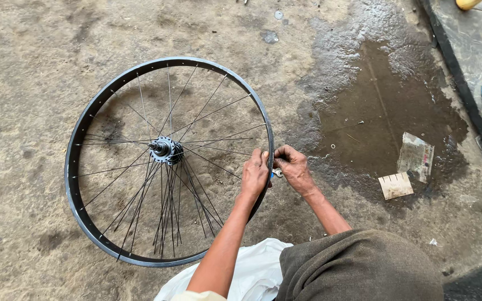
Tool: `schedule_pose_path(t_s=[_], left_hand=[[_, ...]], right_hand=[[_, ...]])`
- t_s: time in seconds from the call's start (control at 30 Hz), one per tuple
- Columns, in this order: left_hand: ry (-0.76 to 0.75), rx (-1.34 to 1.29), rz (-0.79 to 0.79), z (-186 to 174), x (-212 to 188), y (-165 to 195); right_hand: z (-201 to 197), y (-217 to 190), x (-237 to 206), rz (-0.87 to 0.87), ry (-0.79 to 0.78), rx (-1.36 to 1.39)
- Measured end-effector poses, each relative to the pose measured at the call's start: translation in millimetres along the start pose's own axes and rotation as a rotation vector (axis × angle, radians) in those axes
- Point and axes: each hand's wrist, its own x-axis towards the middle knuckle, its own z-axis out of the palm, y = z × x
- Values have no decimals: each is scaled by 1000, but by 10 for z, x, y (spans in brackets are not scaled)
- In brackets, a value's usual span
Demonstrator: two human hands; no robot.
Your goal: The person sits on the ground lacing a bicycle wheel, threading spokes through the hub flange and guiding each spoke end into the rim eyelets, working around the rim and turning the wheel as they go. They occasionally use a small wrench lying nearby and reposition the wheel between spokes.
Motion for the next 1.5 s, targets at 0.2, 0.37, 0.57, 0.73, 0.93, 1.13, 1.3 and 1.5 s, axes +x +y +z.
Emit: schedule_pose_path(t_s=[0.2,0.37,0.57,0.73,0.93,1.13,1.3,1.5], left_hand=[[19,-27,77,119,109,-209],[338,315,308,222,181,-368],[72,-12,37,138,87,-214],[138,255,15,151,122,-159],[114,307,41,210,205,-280],[182,249,-3,231,187,-183],[38,8,135,88,101,-286],[69,83,73,83,76,-171]], right_hand=[[4,54,3,-2,7,38],[-5,147,32,-33,16,-8],[-23,142,2,2,-5,12],[6,26,-5,32,-19,67],[-15,-27,28,58,-73,117],[-98,-80,37,112,-107,95],[-298,-212,201,265,-277,-29],[-439,-178,439,388,-412,64]])
